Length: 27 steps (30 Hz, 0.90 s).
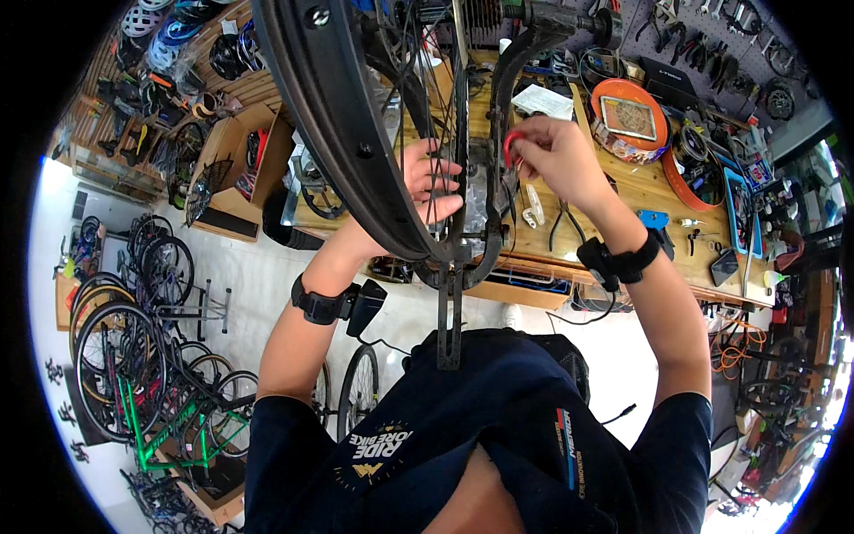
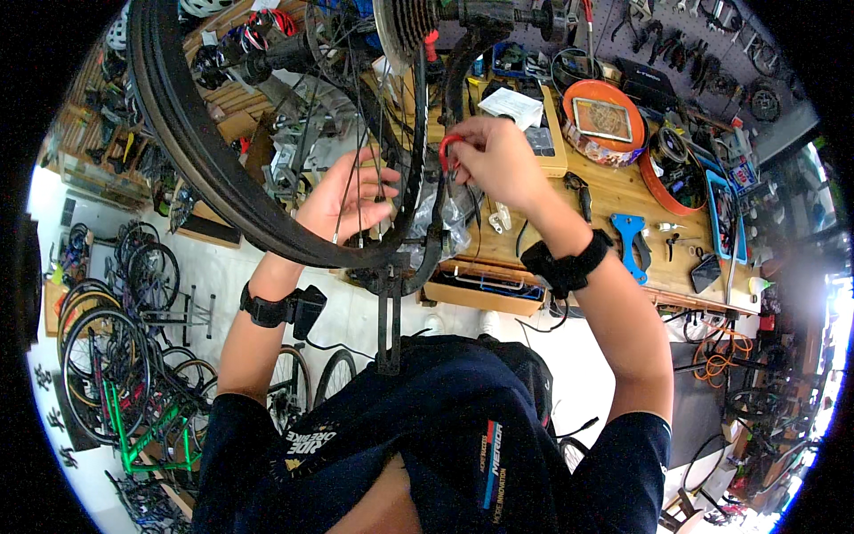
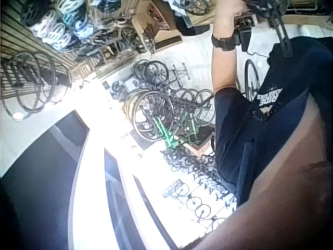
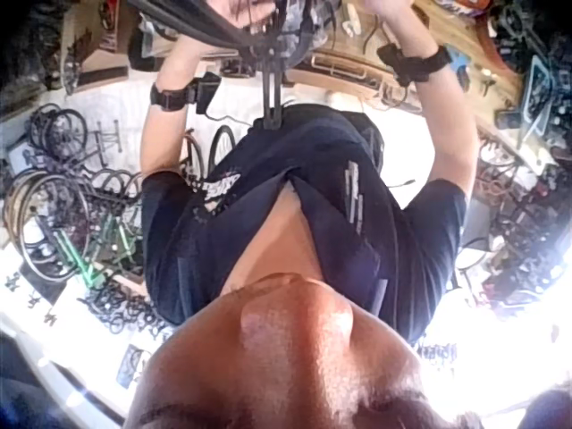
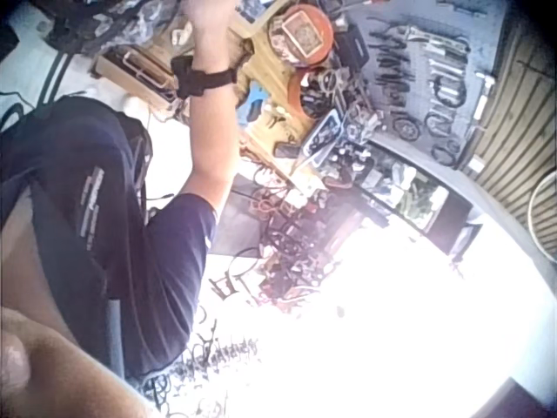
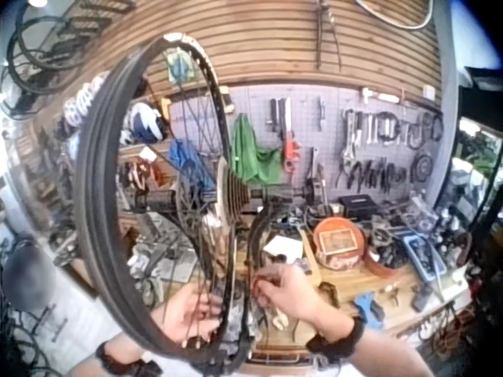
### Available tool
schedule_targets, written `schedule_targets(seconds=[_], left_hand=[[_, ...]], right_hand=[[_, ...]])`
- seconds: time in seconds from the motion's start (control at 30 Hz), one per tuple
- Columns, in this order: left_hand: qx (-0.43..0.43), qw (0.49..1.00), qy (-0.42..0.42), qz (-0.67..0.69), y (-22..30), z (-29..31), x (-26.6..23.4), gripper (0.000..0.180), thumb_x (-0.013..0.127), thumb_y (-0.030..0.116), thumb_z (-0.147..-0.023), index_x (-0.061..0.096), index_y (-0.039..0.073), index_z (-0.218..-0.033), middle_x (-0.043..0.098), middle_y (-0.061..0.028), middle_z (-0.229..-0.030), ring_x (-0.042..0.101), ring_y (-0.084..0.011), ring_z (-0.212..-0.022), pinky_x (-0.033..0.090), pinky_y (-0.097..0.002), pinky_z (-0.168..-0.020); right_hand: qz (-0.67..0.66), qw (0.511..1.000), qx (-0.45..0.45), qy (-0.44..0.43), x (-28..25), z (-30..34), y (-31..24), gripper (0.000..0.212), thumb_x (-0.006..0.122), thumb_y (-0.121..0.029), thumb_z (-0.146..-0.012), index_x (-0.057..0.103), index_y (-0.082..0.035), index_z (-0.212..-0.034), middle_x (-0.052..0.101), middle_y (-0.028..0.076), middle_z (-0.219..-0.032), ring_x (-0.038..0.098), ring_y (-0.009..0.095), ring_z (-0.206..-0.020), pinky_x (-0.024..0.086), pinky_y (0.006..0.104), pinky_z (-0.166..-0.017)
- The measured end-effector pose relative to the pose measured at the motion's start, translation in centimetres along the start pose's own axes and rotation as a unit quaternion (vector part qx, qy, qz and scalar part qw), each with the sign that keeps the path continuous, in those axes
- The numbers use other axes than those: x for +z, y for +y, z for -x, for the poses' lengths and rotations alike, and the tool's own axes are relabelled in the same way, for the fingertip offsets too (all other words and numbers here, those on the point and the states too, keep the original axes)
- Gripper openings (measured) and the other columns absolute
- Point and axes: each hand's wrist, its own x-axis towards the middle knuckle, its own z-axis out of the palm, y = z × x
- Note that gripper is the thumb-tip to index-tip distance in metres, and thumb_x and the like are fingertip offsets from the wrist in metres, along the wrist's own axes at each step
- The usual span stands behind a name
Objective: The person uses a spoke wrench to adjust individual spokes on a bicycle wheel while it is mounted on a truing stand.
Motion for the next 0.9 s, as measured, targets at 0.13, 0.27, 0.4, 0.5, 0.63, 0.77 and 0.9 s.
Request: schedule_targets(seconds=[0.13,0.27,0.4,0.5,0.63,0.77,0.9], left_hand=[[-0.010,1.000,0.027,0.010,-1.1,-0.3,-0.4,0.066,0.069,0.012,-0.086,0.030,0.001,-0.139,0.054,-0.0119,-0.114,0.054,-0.0168,-0.103,0.046,-0.0321,-0.091],[-0.002,0.999,0.044,-0.019,-1.1,-0.3,-0.1,0.063,0.069,0.011,-0.086,0.033,-0.001,-0.137,0.054,-0.0106,-0.107,0.053,-0.0156,-0.098,0.044,-0.0299,-0.090],[0.007,0.998,0.055,-0.017,-1.5,0.2,0.2,0.061,0.064,0.014,-0.089,0.032,-0.001,-0.139,0.054,-0.0108,-0.112,0.052,-0.0154,-0.102,0.041,-0.0296,-0.092],[-0.020,0.996,0.071,0.047,-1.5,0.9,0.1,0.062,0.058,0.024,-0.093,0.029,0.000,-0.143,0.053,-0.0127,-0.121,0.051,-0.0164,-0.109,0.039,-0.0316,-0.097],[-0.045,0.967,0.114,0.222,1.5,1.4,0.2,0.068,0.051,0.035,-0.095,0.024,0.001,-0.147,0.048,-0.0159,-0.132,0.047,-0.0209,-0.121,0.033,-0.0349,-0.104],[-0.065,0.983,0.158,0.067,4.3,0.9,2.3,0.073,0.053,0.038,-0.093,0.022,0.000,-0.147,0.044,-0.0162,-0.137,0.043,-0.0250,-0.127,0.029,-0.0357,-0.107],[-0.061,0.983,0.124,0.119,1.9,0.6,1.0,0.068,0.053,0.040,-0.093,0.032,-0.002,-0.142,0.052,-0.0134,-0.128,0.050,-0.0219,-0.118,0.035,-0.0332,-0.102]], right_hand=[[-0.071,0.996,-0.038,-0.045,2.6,1.5,1.4,0.019,0.059,-0.002,-0.085,0.063,0.007,-0.101,0.067,0.010,-0.079,0.064,0.014,-0.065,0.052,0.0266,-0.060],[-0.039,0.993,0.096,-0.054,4.3,2.3,-0.6,0.021,0.057,0.001,-0.085,0.060,0.010,-0.104,0.066,0.012,-0.079,0.066,0.016,-0.067,0.054,0.0268,-0.061],[-0.133,0.977,0.147,-0.075,5.1,2.5,-1.1,0.027,0.057,0.001,-0.087,0.057,0.009,-0.112,0.065,0.012,-0.084,0.066,0.015,-0.069,0.056,0.0256,-0.064],[-0.169,0.962,0.181,-0.118,4.8,2.8,-2.2,0.032,0.058,-0.002,-0.089,0.054,0.008,-0.119,0.064,0.010,-0.089,0.064,0.013,-0.073,0.056,0.0246,-0.069],[-0.192,0.953,0.188,-0.141,4.5,3.4,-3.3,0.032,0.059,-0.001,-0.088,0.054,0.009,-0.119,0.064,0.010,-0.092,0.065,0.013,-0.077,0.057,0.0246,-0.073],[-0.199,0.956,0.167,-0.136,4.4,3.2,-3.4,0.032,0.060,-0.003,-0.088,0.056,0.008,-0.118,0.064,0.010,-0.093,0.065,0.013,-0.079,0.055,0.0244,-0.074],[-0.170,0.974,0.126,-0.079,2.8,2.7,-2.4,0.032,0.061,-0.004,-0.088,0.056,0.008,-0.118,0.065,0.010,-0.095,0.065,0.014,-0.078,0.054,0.0240,-0.071]])
